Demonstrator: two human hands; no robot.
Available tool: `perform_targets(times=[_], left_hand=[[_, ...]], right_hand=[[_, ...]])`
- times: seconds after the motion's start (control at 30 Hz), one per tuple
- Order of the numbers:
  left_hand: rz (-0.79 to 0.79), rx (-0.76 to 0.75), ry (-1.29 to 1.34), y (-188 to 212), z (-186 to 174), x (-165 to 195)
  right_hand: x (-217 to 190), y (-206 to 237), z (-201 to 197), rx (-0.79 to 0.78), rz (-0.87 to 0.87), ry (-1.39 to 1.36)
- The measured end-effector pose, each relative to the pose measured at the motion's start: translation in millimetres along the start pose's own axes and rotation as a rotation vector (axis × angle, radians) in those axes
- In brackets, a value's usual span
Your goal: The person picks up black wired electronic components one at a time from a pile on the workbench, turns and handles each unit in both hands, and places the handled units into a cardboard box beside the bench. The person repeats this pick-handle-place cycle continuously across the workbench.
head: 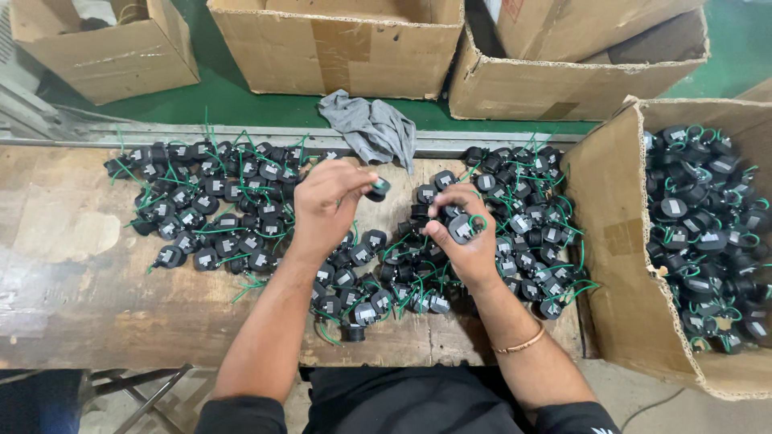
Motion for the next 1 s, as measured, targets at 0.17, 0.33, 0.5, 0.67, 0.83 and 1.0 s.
perform_targets(times=[0.17, 0.33, 0.5, 0.67, 0.83, 1.0], left_hand=[[0.048, -0.09, 0.346, 6, 21, 32], [0.258, -0.097, 0.122, 5, 21, 54], [0.263, -0.162, 0.11, 3, 20, 53], [-0.056, -0.158, 0.326, 9, 33, 18], [-0.215, -0.164, 0.495, 27, 47, -2], [-0.175, -0.156, 0.432, 24, 40, -12]], right_hand=[[9, 6, 26, -0.333, 0.038, 0.058], [16, 14, 38, -0.358, -0.135, 0.371], [6, 6, 16, -0.119, -0.14, 0.487], [-14, 12, 28, -0.084, -0.238, 0.593], [-25, 11, 34, -0.14, -0.265, 0.574], [-52, 7, 15, -0.146, -0.425, 0.54]])
Point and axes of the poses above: each hand's wrist, its own y-axis away from the middle knuckle, its own z-axis out of the palm, x = y × z, the point moved 8 cm from there along -y, towards the middle knuckle, and after that the axes turned 1 degree about -x, right-handed, at the moved point
